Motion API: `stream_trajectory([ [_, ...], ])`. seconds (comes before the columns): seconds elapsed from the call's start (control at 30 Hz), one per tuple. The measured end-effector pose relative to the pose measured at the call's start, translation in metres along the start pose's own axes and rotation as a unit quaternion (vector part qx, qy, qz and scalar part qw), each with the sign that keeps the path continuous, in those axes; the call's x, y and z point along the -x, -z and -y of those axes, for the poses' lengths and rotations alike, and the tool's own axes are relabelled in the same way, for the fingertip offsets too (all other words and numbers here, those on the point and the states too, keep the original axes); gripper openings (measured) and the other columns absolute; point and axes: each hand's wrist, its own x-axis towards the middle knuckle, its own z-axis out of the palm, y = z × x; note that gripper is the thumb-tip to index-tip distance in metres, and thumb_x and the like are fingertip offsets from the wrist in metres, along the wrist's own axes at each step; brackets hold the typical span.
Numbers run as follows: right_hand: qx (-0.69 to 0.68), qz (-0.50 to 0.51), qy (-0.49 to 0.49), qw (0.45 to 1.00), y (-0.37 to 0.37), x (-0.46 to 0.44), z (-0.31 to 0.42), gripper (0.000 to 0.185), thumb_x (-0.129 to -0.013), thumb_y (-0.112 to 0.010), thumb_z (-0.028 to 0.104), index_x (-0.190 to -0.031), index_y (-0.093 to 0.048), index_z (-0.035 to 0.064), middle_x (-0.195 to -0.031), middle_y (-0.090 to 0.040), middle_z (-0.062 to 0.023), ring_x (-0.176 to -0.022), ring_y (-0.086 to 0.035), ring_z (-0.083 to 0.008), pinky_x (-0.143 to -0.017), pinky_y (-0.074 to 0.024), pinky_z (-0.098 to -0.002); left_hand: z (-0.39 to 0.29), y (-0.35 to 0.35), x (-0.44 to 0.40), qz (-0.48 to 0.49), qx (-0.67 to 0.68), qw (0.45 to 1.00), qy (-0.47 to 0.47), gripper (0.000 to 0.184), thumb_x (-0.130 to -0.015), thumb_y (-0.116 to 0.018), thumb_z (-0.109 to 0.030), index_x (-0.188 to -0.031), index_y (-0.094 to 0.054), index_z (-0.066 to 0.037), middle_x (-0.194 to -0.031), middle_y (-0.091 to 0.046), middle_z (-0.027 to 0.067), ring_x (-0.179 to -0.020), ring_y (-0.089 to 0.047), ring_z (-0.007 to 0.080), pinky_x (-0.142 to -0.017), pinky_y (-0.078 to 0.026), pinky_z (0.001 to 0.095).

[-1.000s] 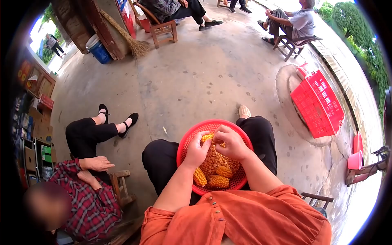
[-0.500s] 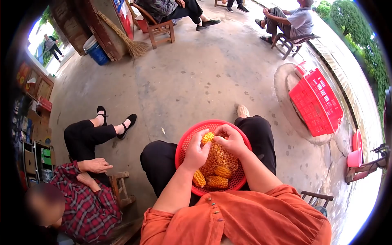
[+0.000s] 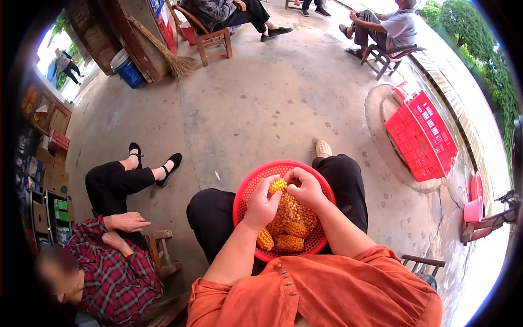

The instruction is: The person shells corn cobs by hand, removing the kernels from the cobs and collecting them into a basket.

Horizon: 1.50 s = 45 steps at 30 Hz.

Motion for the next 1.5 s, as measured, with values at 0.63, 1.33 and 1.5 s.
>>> stream_trajectory([
  [0.63,-0.127,0.039,-0.017,0.991,0.006,0.0,-0.005,0.022,-0.087,-0.068,0.005,-0.106,-0.058,0.0025,-0.097,-0.061,-0.0019,-0.092,-0.06,-0.0102,-0.084,-0.0496,-0.025,-0.012,0.004,-0.004,-0.018,-0.058,0.995,-0.075,0.035,-0.088,-0.061,-0.001,-0.121,-0.054,-0.001,-0.116,-0.059,0.0171,-0.109,-0.058,0.0317,-0.095,-0.047,0.0362],
  [1.33,-0.082,0.074,0.022,0.994,0.005,0.005,0.007,0.026,-0.08,-0.062,-0.002,-0.105,-0.056,0.0026,-0.101,-0.058,-0.0017,-0.095,-0.058,-0.0105,-0.086,-0.0493,-0.0269,-0.006,0.002,-0.002,-0.03,0.036,0.999,0.011,0.031,-0.094,-0.057,-0.005,-0.124,-0.053,0.0,-0.116,-0.062,0.0159,-0.108,-0.06,0.0245,-0.093,-0.047,0.0338],
  [1.5,0.004,0.006,0.118,0.993,-0.005,0.003,0.0,0.022,-0.079,-0.067,-0.002,-0.099,-0.059,0.0031,-0.098,-0.057,-0.0052,-0.091,-0.06,-0.0148,-0.083,-0.0508,-0.0285,-0.009,0.003,-0.002,-0.032,0.037,0.999,0.025,0.028,-0.094,-0.057,-0.004,-0.122,-0.054,-0.001,-0.113,-0.062,0.0109,-0.107,-0.058,0.0175,-0.093,-0.046,0.0308],
])
